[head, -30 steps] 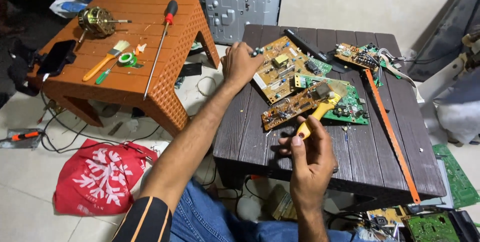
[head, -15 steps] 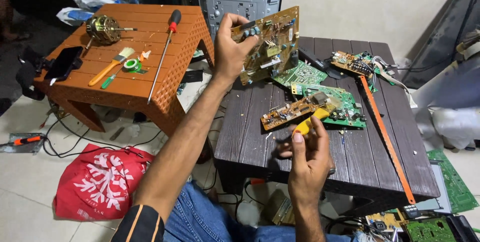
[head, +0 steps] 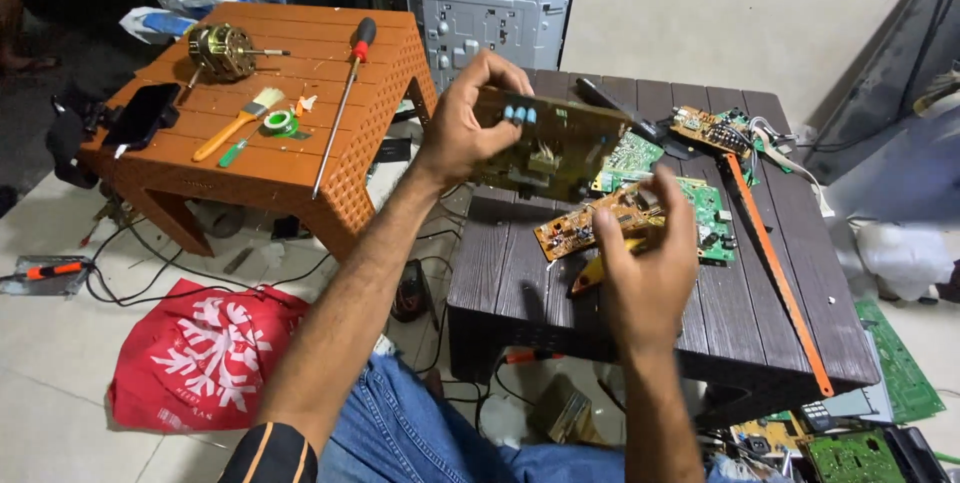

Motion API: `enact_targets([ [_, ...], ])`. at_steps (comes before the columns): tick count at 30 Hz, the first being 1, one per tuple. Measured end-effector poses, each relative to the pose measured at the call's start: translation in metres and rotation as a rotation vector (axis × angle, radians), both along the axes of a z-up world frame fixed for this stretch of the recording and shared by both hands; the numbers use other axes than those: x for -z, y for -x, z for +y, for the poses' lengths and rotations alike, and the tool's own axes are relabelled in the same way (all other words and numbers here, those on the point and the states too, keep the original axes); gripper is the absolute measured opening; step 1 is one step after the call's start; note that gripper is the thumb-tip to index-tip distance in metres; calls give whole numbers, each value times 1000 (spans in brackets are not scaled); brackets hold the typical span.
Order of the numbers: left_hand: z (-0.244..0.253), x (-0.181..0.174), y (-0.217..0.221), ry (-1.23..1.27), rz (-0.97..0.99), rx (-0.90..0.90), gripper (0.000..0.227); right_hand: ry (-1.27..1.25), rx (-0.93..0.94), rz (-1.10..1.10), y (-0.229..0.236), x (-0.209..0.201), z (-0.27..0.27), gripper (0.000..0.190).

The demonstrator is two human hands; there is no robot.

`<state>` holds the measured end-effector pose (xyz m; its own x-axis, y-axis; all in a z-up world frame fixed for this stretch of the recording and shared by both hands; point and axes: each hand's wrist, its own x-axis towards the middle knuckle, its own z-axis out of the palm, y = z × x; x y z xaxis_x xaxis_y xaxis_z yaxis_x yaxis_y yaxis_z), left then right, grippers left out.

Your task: The person sits on the floor and cleans a small circuit board using a yellow brush. They then pick up a larger green circuit board and use a screwdriver to scrape or clean its surface. Various other circuit boards and tools are visible on the table.

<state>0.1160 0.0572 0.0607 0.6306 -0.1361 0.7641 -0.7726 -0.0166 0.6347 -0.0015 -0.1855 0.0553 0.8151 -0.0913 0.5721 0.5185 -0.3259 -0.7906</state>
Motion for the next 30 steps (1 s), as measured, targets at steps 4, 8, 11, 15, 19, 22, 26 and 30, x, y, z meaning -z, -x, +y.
enact_targets([
  [4,2,-9,9,-68,0,89,38,90,-79,-14,-44,13,5,71],
  [8,13,-1,7,-186,-42,-19,52,117,-55,40,-80,41,-1,18],
  [11,18,18,12,-52,173,-103,83,98,-20,-27,-85,55,3,11],
  [15,9,33,33,219,522,-121,101,80,-6,-187,-58,31,16,14],
  [19,-3,39,51,329,536,-96,106,52,-53,-241,-77,72,7,6],
  [22,0,68,37,565,493,265,112,11,-135,-382,-65,55,13,17],
  [26,-20,28,62,496,318,337,110,15,-139,-462,-51,43,16,14],
  [30,-25,8,72,337,234,224,113,60,-147,-507,-55,55,14,16],
])
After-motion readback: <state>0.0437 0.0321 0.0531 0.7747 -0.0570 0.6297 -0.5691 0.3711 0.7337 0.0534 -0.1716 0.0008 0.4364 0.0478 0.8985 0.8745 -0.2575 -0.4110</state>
